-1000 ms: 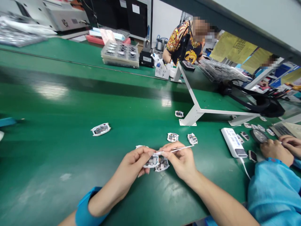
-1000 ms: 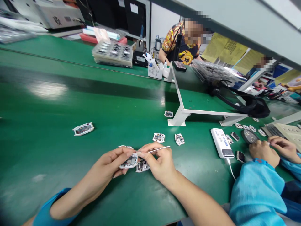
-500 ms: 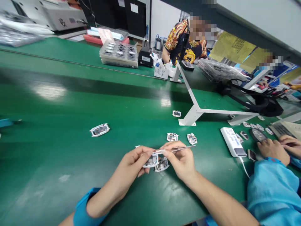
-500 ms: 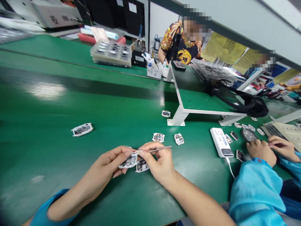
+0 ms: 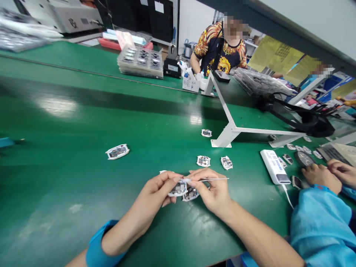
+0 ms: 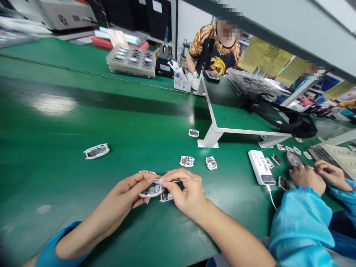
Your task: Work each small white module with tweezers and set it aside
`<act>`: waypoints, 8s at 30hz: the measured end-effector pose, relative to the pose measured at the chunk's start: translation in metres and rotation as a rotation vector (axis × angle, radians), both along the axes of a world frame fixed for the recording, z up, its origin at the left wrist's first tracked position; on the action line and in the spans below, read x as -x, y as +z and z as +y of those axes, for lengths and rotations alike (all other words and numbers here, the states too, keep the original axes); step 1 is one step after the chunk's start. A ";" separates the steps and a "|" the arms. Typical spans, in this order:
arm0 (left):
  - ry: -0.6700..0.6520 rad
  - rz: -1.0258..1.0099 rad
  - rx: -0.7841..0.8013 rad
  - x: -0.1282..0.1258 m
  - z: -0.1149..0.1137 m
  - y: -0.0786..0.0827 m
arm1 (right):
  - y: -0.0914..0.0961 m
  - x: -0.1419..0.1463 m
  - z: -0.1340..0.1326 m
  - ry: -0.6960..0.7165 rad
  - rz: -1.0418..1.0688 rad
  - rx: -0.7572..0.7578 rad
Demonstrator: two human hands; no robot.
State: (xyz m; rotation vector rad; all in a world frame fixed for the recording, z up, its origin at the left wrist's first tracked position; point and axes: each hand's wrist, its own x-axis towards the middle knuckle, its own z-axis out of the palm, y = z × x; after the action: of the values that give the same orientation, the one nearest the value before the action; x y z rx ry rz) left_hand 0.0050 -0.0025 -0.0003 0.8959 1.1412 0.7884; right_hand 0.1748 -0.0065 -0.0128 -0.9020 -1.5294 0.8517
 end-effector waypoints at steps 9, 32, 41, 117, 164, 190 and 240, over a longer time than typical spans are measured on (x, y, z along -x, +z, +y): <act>-0.025 -0.017 -0.034 0.002 0.001 0.001 | -0.004 0.003 0.002 -0.009 0.143 0.156; -0.094 -0.066 -0.067 0.004 0.003 0.000 | 0.001 0.000 0.002 -0.075 -0.003 0.056; -0.124 0.239 -0.455 0.020 0.020 -0.023 | -0.003 -0.006 0.004 -0.129 0.011 0.108; 0.091 0.663 -0.902 -0.038 0.154 -0.031 | 0.009 -0.002 0.001 -0.075 -0.182 -0.299; -0.029 -0.114 0.026 0.007 0.002 -0.002 | 0.004 0.001 0.001 0.001 0.126 0.083; -0.087 0.091 -0.261 0.005 -0.002 -0.010 | 0.005 0.000 0.008 -0.073 0.279 0.469; 0.067 0.138 -0.197 -0.003 -0.003 -0.007 | 0.006 0.006 -0.006 -0.167 -0.025 0.206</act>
State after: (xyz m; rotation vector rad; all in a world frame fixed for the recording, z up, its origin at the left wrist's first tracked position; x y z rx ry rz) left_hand 0.0083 -0.0054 -0.0078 1.0940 1.2347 0.9162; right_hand 0.1689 -0.0127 -0.0063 -1.1772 -1.3827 0.8897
